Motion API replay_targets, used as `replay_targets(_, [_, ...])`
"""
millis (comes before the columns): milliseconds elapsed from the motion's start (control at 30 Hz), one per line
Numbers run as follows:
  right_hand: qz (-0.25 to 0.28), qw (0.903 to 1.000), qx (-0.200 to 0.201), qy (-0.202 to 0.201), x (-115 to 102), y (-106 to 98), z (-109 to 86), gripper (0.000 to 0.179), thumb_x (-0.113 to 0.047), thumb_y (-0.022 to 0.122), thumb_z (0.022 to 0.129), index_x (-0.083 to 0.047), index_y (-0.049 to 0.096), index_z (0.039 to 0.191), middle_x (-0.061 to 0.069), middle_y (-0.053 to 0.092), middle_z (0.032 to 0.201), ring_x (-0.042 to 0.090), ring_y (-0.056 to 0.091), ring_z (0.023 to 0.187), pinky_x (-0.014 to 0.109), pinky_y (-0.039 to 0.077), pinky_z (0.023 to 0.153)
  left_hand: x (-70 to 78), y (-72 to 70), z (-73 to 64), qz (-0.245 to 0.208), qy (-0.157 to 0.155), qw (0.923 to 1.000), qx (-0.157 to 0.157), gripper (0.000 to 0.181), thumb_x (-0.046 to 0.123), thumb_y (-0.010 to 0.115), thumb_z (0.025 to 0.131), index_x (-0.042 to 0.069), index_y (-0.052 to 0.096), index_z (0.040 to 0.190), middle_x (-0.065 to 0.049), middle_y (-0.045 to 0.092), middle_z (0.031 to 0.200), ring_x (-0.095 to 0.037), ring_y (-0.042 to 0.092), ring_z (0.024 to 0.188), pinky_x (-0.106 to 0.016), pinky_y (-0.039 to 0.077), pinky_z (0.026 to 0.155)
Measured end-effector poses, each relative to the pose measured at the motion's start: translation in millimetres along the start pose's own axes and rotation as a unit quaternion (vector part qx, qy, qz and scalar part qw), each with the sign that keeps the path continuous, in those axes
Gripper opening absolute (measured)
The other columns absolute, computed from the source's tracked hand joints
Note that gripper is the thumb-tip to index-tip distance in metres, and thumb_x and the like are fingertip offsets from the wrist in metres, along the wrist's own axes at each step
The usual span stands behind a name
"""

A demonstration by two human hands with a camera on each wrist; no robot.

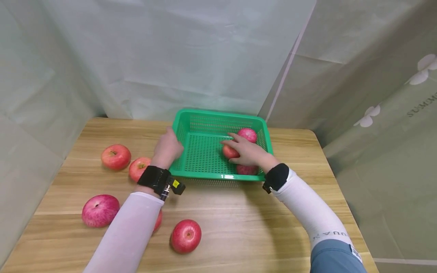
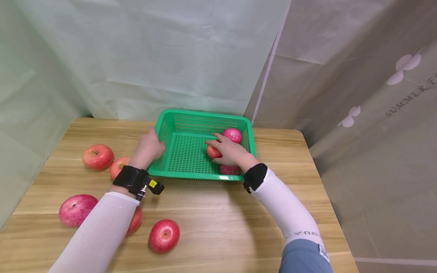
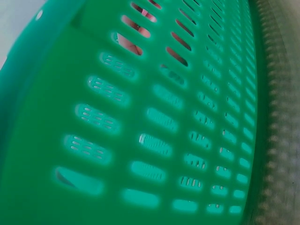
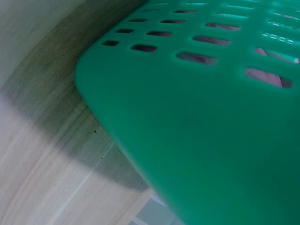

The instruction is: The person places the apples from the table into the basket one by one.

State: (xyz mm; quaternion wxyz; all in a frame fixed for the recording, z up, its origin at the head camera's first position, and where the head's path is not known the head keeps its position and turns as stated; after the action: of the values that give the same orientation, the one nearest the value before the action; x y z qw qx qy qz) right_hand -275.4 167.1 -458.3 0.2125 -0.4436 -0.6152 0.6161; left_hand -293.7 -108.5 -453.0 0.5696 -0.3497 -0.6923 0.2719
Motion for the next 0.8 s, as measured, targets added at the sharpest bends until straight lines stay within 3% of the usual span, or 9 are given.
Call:
replay_targets(300, [-0.001,1.0000,0.007,-0.005,-0.8,-3.1,0.0,0.067,-0.031,0.079,0.098,-0.022,0.052,0.159,0.017,0.028,0.172,0.039,0.043,0.150,0.057,0.053,0.106,1.3,-1.5,-1.9,-0.004,-0.001,1.0000,-0.002,0.078,0.006,0.049,0.100,-0.011,0.007,0.164,-0.040,0.054,0.133,-0.046,0.060,0.109,-0.060,0.055,0.088])
replay_targets(800, [-0.012,0.9999,0.005,0.009,3.7,0.0,0.0,0.065,-0.031,0.080,0.095,-0.026,0.056,0.156,0.013,0.039,0.166,0.035,0.050,0.143,0.054,0.051,0.107,1.7,-2.0,-1.1,0.000,0.008,1.0000,0.001,0.074,0.007,0.047,0.100,-0.014,0.012,0.162,-0.039,0.058,0.125,-0.045,0.062,0.102,-0.056,0.055,0.080])
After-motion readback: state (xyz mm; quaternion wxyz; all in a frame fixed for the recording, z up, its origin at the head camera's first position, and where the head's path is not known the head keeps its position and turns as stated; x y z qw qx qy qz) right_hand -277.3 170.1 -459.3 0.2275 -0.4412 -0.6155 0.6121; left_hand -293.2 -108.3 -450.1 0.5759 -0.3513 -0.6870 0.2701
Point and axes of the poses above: each hand's wrist, its own z-axis towards the middle knuckle, its own y-axis out of the palm, x = y × z, the point moved 6 cm from there along z, towards the middle knuckle
